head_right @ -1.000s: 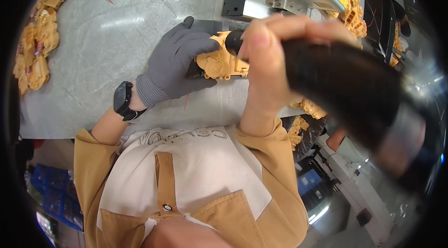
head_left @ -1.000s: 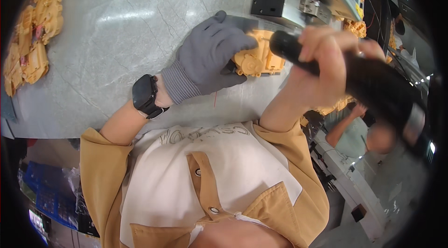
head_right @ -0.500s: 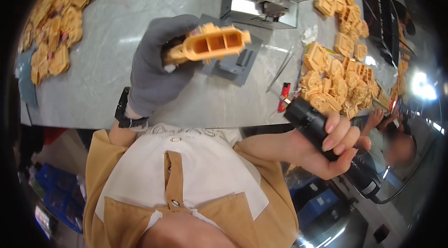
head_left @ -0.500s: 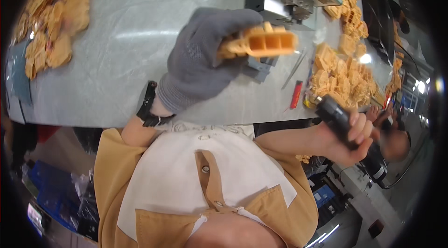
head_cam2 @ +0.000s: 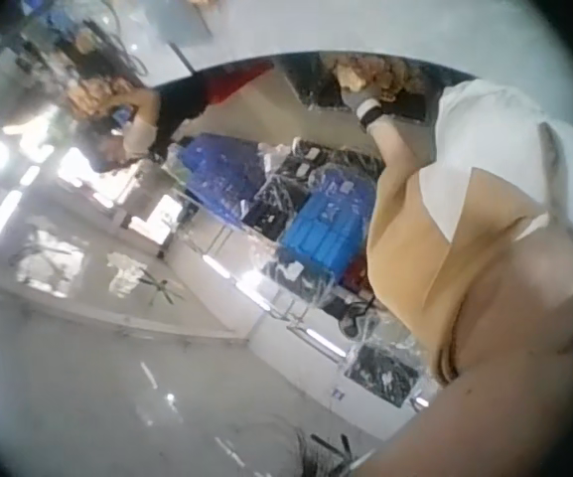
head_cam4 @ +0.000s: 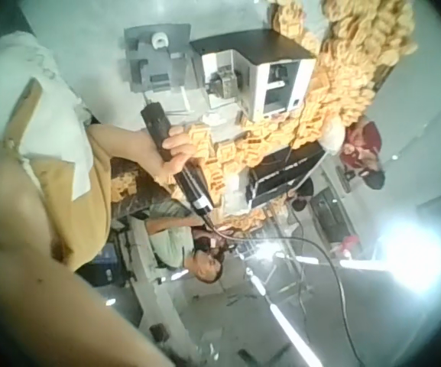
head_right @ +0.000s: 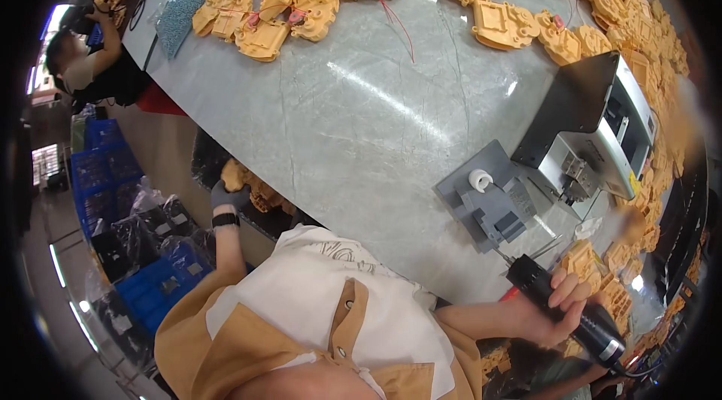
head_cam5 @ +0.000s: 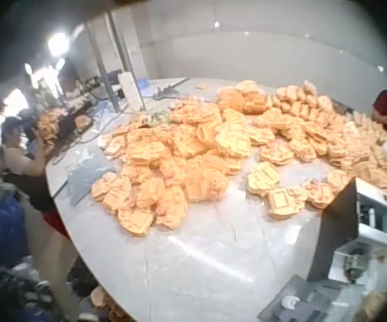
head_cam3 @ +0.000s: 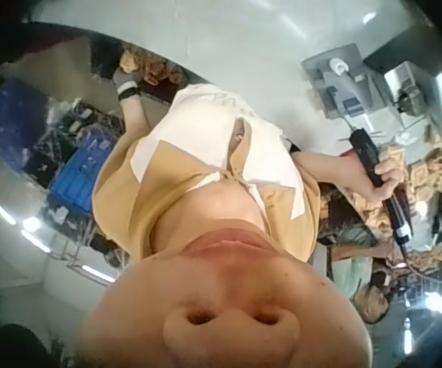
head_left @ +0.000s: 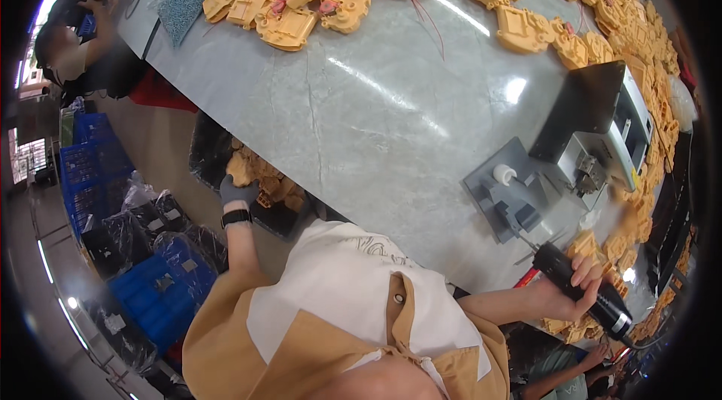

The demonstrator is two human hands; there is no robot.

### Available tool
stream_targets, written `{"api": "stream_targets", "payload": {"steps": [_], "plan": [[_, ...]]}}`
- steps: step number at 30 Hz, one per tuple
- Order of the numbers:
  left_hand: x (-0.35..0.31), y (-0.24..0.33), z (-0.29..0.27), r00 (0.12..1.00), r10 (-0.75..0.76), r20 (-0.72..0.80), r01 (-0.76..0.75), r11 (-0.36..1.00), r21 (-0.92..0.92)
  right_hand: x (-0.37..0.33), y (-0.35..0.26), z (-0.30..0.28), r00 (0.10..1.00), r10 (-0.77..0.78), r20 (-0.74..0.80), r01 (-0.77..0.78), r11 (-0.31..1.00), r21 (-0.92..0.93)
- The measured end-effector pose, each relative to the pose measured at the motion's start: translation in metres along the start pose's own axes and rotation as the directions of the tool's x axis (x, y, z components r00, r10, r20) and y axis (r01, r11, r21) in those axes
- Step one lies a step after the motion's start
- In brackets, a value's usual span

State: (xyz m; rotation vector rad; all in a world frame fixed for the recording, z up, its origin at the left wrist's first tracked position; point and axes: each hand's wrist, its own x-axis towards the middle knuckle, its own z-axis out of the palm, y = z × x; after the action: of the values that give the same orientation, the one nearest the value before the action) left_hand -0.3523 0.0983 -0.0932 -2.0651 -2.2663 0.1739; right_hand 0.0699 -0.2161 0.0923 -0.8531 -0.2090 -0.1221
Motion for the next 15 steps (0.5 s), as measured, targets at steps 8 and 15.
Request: {"api": "stream_targets", "payload": {"steps": [8,15], "plan": [[0.127,0.224,-0.134,0.278,0.814,-0.509,-0.860,0.447,0.246,0.001,-0.010,0.011,0.994,-0.105,0.027,0.107,0.990,-0.091],[0.092,0.221,-0.125,0.390,0.651,-0.651,-0.921,0.291,-0.260,-0.022,-0.031,-0.013,0.974,-0.166,-0.152,0.148,0.981,-0.126]]}}
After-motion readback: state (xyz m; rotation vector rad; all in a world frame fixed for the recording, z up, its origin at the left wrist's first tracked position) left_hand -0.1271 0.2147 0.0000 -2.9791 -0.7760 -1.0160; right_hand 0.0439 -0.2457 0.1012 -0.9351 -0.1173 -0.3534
